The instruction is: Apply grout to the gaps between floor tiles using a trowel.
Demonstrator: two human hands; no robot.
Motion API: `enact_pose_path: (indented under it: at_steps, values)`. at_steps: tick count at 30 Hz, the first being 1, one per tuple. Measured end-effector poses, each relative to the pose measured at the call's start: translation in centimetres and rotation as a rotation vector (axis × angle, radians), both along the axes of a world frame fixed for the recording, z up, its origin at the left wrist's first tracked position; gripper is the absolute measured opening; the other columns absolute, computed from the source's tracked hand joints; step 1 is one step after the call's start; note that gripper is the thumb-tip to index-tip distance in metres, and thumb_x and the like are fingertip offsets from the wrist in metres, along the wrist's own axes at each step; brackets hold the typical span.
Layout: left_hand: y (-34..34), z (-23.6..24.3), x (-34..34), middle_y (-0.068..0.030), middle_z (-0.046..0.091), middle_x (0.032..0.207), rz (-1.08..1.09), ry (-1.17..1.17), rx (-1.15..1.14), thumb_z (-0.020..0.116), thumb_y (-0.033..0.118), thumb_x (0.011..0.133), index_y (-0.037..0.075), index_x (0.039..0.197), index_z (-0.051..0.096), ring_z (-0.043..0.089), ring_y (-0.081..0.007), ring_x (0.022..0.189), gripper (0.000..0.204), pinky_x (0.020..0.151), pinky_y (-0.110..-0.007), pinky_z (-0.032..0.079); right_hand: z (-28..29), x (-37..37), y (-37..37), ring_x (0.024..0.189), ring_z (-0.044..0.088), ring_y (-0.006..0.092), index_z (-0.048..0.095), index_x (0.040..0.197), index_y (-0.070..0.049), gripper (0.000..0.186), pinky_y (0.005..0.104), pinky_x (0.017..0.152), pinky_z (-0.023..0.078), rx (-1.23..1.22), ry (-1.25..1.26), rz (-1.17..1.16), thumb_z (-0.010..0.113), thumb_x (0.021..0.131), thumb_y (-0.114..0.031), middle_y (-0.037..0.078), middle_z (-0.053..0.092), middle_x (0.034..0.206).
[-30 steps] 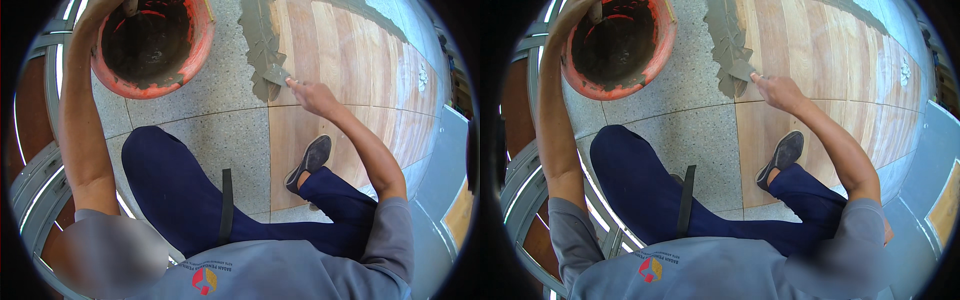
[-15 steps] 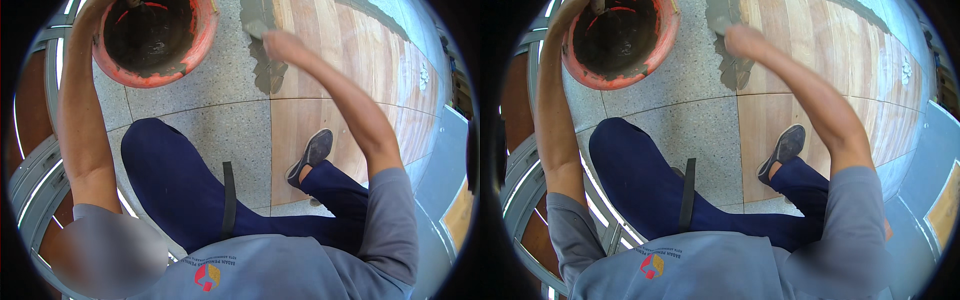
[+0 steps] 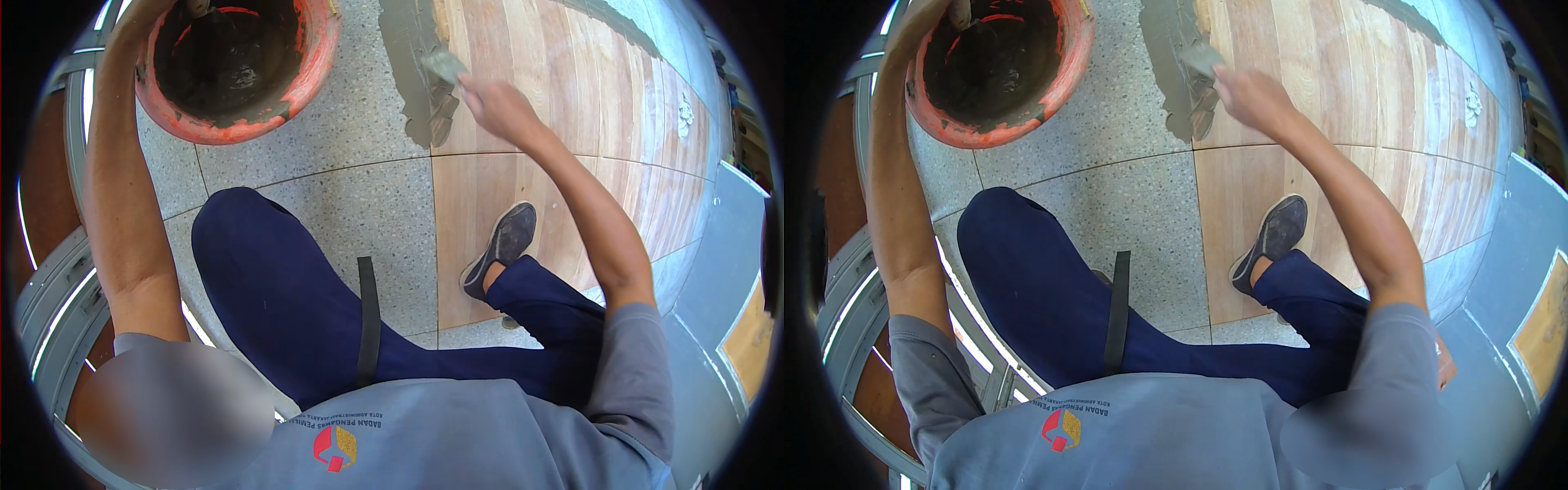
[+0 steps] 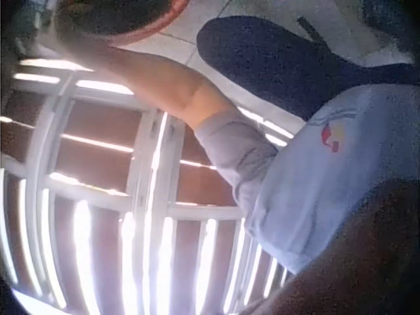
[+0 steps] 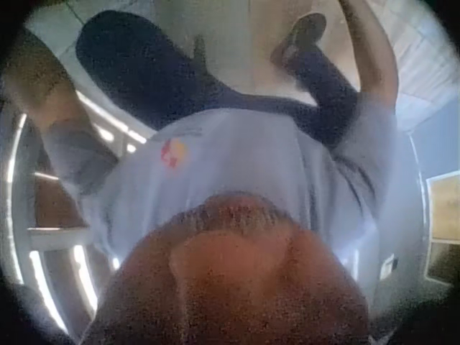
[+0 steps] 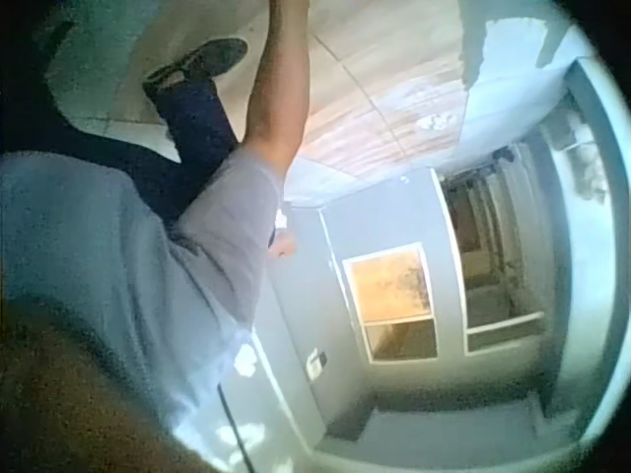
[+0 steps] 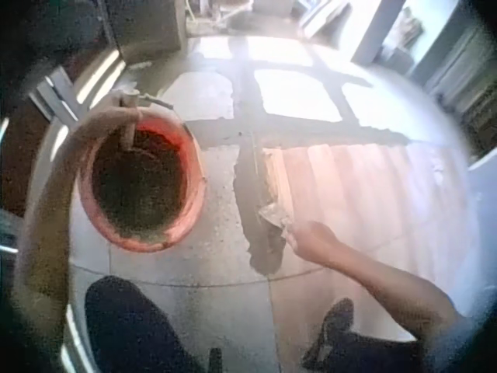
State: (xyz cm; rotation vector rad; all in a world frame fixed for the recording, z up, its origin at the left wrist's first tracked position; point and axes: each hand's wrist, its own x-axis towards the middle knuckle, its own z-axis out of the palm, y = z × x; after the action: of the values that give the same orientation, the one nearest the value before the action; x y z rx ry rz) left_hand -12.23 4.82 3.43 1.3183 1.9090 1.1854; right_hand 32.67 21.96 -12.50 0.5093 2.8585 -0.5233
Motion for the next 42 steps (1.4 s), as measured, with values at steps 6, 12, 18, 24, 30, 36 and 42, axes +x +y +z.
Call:
enact_pose_path:
  at_steps: [6,12,18,24,30,36,42]
  values:
    - [-0.2,-0.2,0.4,-0.0109,0.058,0.052,0.002,0.012,0.041,0.066,0.007,0.083,0.002,0.066,0.057,0.055,-0.0193,0.041,0.019,0.039,-0.031,0.044,-4.5,-0.6,-8.5,0.070,0.067,0.0452,0.044,0.142,-0.005,0.048,0.0563,0.063,0.053,0.016,-0.106,-0.325,0.052,0.097,-0.022,0.026,0.068,0.080]
    - [-0.8,-0.3,0.0,-0.0102,0.057,0.053,0.028,0.075,0.052,0.065,0.006,0.080,0.003,0.065,0.056,0.055,-0.0193,0.041,0.017,0.039,-0.032,0.043,-1.5,5.0,-15.2,0.070,0.067,0.0457,0.050,0.137,-0.004,0.046,0.0573,0.061,0.052,-0.072,-0.219,-0.331,0.054,0.095,-0.022,0.029,0.067,0.082]
    - [-0.5,-0.3,-0.5,-0.0079,0.056,0.052,-0.035,0.184,0.147,0.066,0.009,0.078,0.004,0.049,0.050,0.054,-0.0185,0.045,0.033,0.042,-0.033,0.040,-0.3,-8.0,-0.7,0.084,0.068,0.0452,0.068,0.098,-0.004,0.028,0.0557,0.075,0.054,0.009,0.002,-0.314,0.049,0.094,-0.024,0.023,0.070,0.093]
    - [0.2,-0.5,-0.4,-0.0072,0.056,0.050,0.018,0.185,0.046,0.063,0.009,0.077,0.005,0.050,0.051,0.052,-0.0170,0.042,0.030,0.041,-0.030,0.038,-2.1,-16.9,8.1,0.074,0.067,0.0447,0.067,0.089,0.000,0.031,0.0521,0.071,0.054,-0.111,-0.209,-0.402,0.046,0.094,-0.023,0.026,0.069,0.083]
    - [0.3,-0.3,-0.7,-0.0082,0.056,0.049,0.076,0.119,-0.067,0.063,0.010,0.077,0.006,0.055,0.052,0.052,-0.0166,0.041,0.025,0.038,-0.031,0.036,-2.3,-2.8,-9.8,0.075,0.066,0.0489,0.049,0.119,-0.008,0.024,0.0617,0.068,0.050,-0.038,-0.252,-0.434,0.045,0.100,-0.023,0.026,0.068,0.083]
    - [-0.4,-0.7,-2.0,-0.0072,0.054,0.049,0.041,0.002,-0.060,0.064,0.009,0.075,0.005,0.055,0.051,0.052,-0.0159,0.042,0.024,0.040,-0.031,0.037,0.3,-2.2,-5.8,0.073,0.069,0.0419,0.070,0.116,-0.004,0.033,0.0509,0.066,0.054,-0.087,-0.012,-0.376,0.056,0.095,-0.025,0.029,0.068,0.082]
    - [0.1,-0.7,-2.3,-0.0072,0.055,0.050,0.017,0.156,-0.010,0.065,0.008,0.073,0.004,0.054,0.052,0.053,-0.0159,0.043,0.024,0.040,-0.032,0.037,-0.8,-22.1,14.8,0.047,0.064,0.0318,0.069,0.096,0.001,0.033,0.0456,0.059,0.056,0.058,-0.156,-0.239,0.050,0.095,-0.027,0.023,0.066,0.066]
